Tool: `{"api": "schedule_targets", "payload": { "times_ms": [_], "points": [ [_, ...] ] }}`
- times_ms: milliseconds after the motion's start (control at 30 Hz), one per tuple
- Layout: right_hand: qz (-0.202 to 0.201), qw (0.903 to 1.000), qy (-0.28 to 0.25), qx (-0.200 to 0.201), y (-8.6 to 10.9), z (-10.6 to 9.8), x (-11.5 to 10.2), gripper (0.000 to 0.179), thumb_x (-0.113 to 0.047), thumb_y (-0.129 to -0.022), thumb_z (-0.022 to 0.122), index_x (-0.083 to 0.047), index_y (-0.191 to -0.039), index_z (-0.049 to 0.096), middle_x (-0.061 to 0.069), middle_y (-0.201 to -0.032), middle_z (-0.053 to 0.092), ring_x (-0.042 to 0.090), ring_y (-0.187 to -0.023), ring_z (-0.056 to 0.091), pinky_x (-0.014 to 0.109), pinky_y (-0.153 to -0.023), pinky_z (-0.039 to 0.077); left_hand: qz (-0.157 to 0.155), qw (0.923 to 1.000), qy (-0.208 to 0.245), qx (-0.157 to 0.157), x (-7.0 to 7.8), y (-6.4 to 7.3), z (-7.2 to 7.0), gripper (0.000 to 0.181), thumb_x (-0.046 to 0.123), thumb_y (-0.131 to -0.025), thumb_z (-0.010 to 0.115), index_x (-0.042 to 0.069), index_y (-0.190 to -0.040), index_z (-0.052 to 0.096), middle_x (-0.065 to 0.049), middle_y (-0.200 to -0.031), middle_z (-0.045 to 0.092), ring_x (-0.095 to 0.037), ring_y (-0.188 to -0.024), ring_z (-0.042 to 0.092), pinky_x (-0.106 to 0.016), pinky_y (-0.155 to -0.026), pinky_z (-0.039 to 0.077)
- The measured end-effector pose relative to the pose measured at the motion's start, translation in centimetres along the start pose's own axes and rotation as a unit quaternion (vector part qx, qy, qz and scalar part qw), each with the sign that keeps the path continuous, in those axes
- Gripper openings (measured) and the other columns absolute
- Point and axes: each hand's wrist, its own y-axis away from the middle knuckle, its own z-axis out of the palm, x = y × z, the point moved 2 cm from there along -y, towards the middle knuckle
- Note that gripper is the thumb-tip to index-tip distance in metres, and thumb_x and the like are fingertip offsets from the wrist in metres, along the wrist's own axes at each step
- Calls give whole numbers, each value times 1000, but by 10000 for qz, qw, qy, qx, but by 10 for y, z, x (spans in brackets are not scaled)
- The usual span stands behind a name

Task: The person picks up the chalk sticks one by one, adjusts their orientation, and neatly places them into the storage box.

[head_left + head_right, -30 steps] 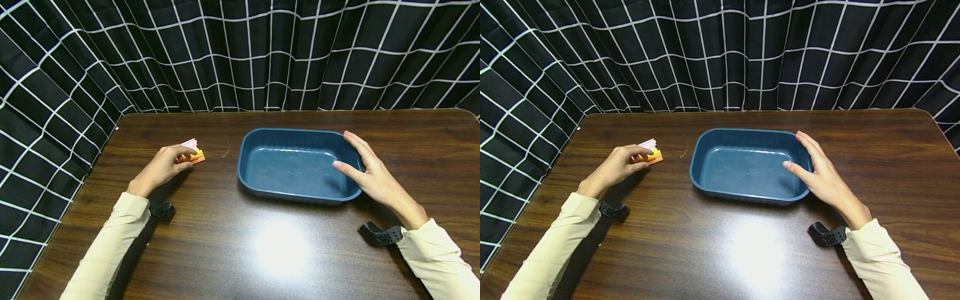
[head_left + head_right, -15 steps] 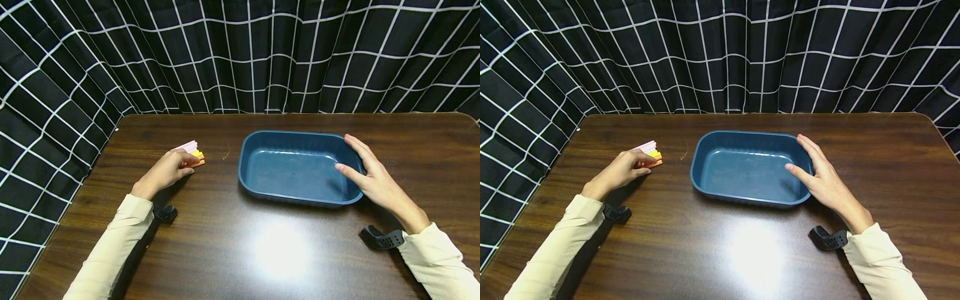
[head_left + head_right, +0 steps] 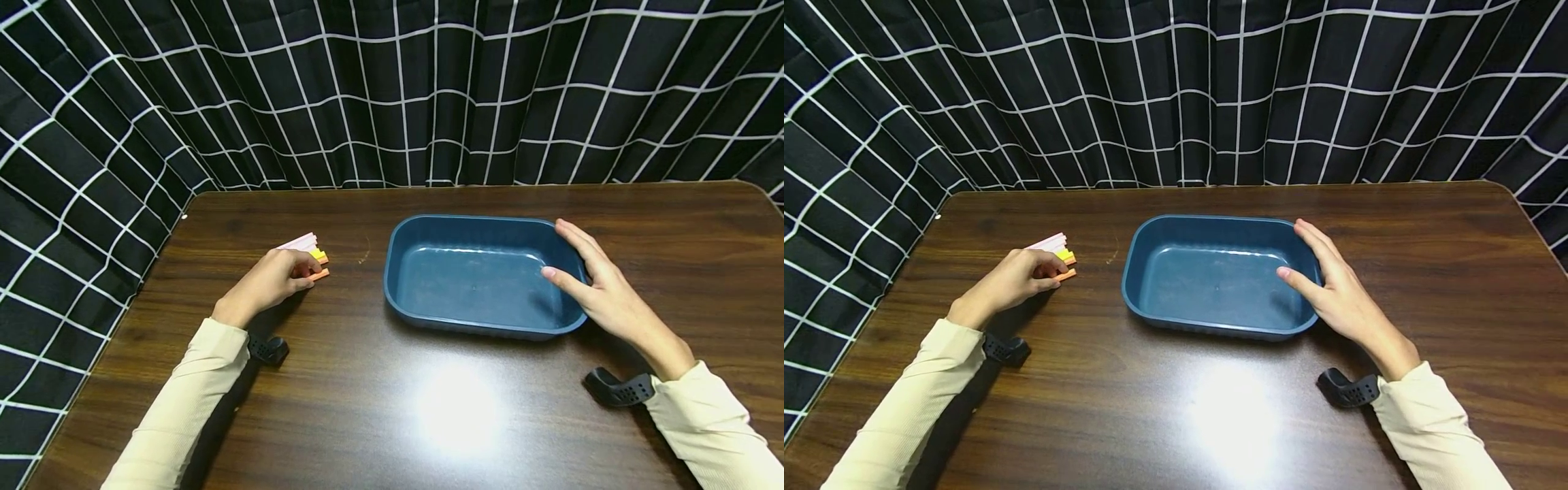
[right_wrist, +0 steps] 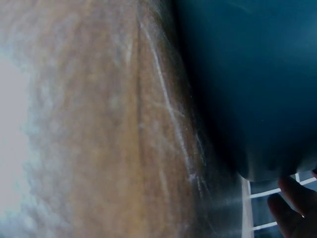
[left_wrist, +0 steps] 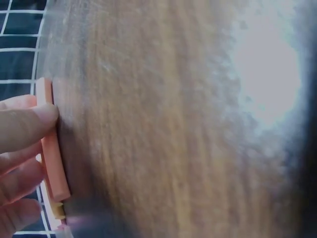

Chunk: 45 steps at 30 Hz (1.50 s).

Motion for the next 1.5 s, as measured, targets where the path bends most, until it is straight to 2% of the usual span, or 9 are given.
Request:
{"api": "schedule_targets", "payload": {
  "times_ms": [267, 533, 767, 867, 1033, 1167, 1300, 1400, 1500],
  "points": [
    [-28, 10000, -31, -33, -3, 3, -2, 71, -14, -96, 63, -7, -156, 26, 20, -163, 20, 38, -151, 17, 40, -125, 8, -111, 9998, 142, 44, 1, 3, -3, 7, 5, -86, 74, 5, -93, 72, -2, -76, 68, -14, -69, 57, -29, -68, 45],
    [-25, 10000, -12, 9, 0, 2, -1, 70, -15, -97, 62, -7, -156, 26, 20, -163, 19, 38, -151, 17, 39, -125, 7, -85, 9949, 1002, 117, 11, 0, -11, 18, 1, -85, 73, 2, -103, 74, -7, -82, 72, -13, -74, 62, -22, -68, 48],
    [54, 10000, -5, 17, 1, 2, -2, 69, -18, -97, 62, -9, -156, 27, 17, -164, 20, 35, -151, 17, 39, -125, 8, 11, 9908, 1346, 113, 21, -1, -15, 19, 5, -88, 72, 5, -106, 75, -7, -86, 71, -15, -74, 63, -22, -66, 50],
    [53, 10000, -1, 42, 0, 1, -2, 69, -19, -98, 61, -10, -156, 27, 16, -164, 20, 33, -152, 18, 38, -125, 8, 27, 9874, 1581, 96, 26, -1, -18, 19, 5, -89, 71, 4, -108, 74, -8, -86, 70, -18, -70, 63, -23, -60, 51],
    [79, 10000, -17, -5, -2, 2, -3, 68, -20, -98, 61, -10, -156, 27, 15, -164, 20, 34, -152, 17, 45, -125, 8, -24, 9824, 1865, 139, 34, -4, -23, 23, 6, -89, 70, 4, -112, 72, -9, -86, 69, -19, -71, 63, -22, -57, 50],
    [-18, 10000, -20, 1, -2, 3, -2, 67, -18, -98, 61, -8, -156, 28, 16, -164, 20, 33, -152, 17, 40, -125, 8, -78, 9799, 1984, 214, 39, -7, -24, 24, 6, -90, 70, 5, -114, 72, -10, -88, 71, -19, -71, 63, -24, -58, 52],
    [-49, 10000, -7, 34, -2, 3, 0, 66, -16, -98, 61, -7, -155, 30, 16, -164, 22, 28, -152, 17, 34, -125, 9, -92, 9780, 2074, 207, 45, -9, -24, 25, 7, -90, 70, 7, -115, 72, -11, -92, 72, -21, -71, 64, -34, -59, 56],
    [-76, 10000, -7, 22, -2, 3, 1, 65, -16, -98, 60, -5, -155, 29, 17, -164, 21, 30, -152, 17, 40, -125, 8, -47, 9777, 2093, 141, 51, -11, -25, 26, 6, -91, 69, 7, -116, 71, -13, -95, 74, -23, -75, 65, -38, -61, 57],
    [-105, 9999, -38, 19, -2, 2, 1, 64, -15, -98, 60, -4, -154, 31, 16, -164, 21, 31, -152, 17, 44, -125, 8, 30, 9803, 1972, 123, 59, -13, -28, 26, 8, -91, 69, 8, -117, 72, -11, -97, 74, -22, -78, 66, -32, -60, 56]
  ]
}}
